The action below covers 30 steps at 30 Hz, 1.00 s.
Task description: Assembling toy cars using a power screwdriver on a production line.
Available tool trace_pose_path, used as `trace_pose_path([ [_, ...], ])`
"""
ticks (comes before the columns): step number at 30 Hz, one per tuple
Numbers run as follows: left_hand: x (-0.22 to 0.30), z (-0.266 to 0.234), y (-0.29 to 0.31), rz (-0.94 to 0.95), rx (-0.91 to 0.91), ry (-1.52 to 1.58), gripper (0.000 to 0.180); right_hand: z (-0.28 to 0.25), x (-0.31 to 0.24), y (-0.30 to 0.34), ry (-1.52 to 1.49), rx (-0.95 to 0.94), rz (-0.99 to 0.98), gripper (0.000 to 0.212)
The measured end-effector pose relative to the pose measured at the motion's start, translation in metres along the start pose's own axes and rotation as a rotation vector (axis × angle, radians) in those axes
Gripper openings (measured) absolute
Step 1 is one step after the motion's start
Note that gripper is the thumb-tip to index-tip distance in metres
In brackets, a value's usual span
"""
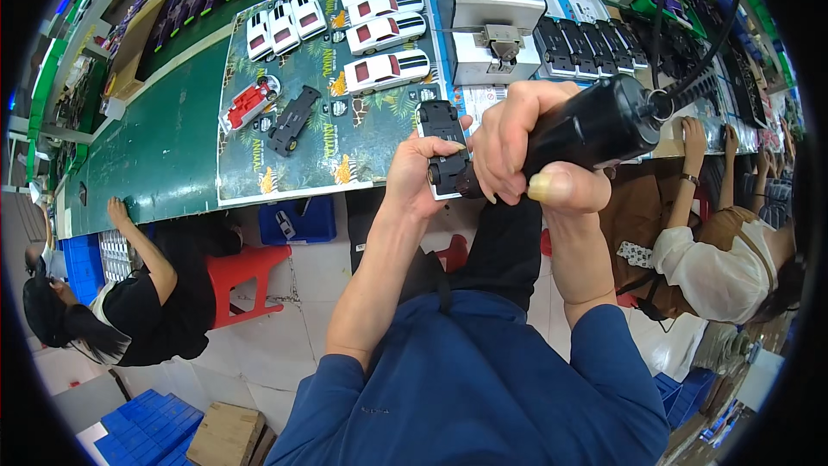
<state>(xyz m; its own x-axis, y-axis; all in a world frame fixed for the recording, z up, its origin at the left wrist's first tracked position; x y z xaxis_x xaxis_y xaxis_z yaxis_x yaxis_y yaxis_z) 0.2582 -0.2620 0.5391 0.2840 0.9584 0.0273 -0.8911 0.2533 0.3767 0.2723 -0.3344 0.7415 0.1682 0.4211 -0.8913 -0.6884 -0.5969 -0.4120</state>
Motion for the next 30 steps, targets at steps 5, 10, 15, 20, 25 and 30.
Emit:
trace_pose_path([
  [5, 0.002, -0.004, 0.000, -0.012, -0.001, -0.019, 0.046, 0.004, 0.004, 0.001, -0.021, 0.002, 0.022, 0.035],
  [10, 0.012, -0.001, 0.004, 0.061, -0.026, -0.061, 0.049, 0.010, 0.005, -0.002, -0.035, -0.057, -0.070, 0.035],
  [15, 0.040, 0.018, 0.028, 0.224, -0.045, -0.287, 0.037, 0.017, 0.004, -0.003, -0.097, -0.049, -0.153, 0.032],
  [20, 0.149, 0.086, 0.104, 0.979, -0.279, -1.710, 0.068, -0.004, -0.023, 0.012, 0.100, -0.004, -0.257, 0.038],
  [25, 0.286, 0.044, 0.148, 1.001, -0.048, -2.744, 0.088, -0.027, -0.015, 0.023, 0.122, 0.065, -0.195, 0.040],
  [30, 0.390, -0.019, 0.189, 0.830, 0.175, -2.977, 0.093, -0.023, -0.002, 0.015, 0.166, 0.044, -0.162, 0.039],
])
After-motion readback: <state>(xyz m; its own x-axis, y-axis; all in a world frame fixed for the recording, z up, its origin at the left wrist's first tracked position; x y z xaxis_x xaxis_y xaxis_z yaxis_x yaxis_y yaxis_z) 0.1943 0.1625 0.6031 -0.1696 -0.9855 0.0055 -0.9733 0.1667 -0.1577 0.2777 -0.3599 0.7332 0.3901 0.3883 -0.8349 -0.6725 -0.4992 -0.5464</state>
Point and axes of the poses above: each hand's wrist, its own y-axis away from the middle knuckle, its own z-axis out of the palm, x = y × z, the point moved 9 cm from there along -y, towards the middle knuckle, and after that the axes turned 12 degrees about y, right-handed, at the moved point
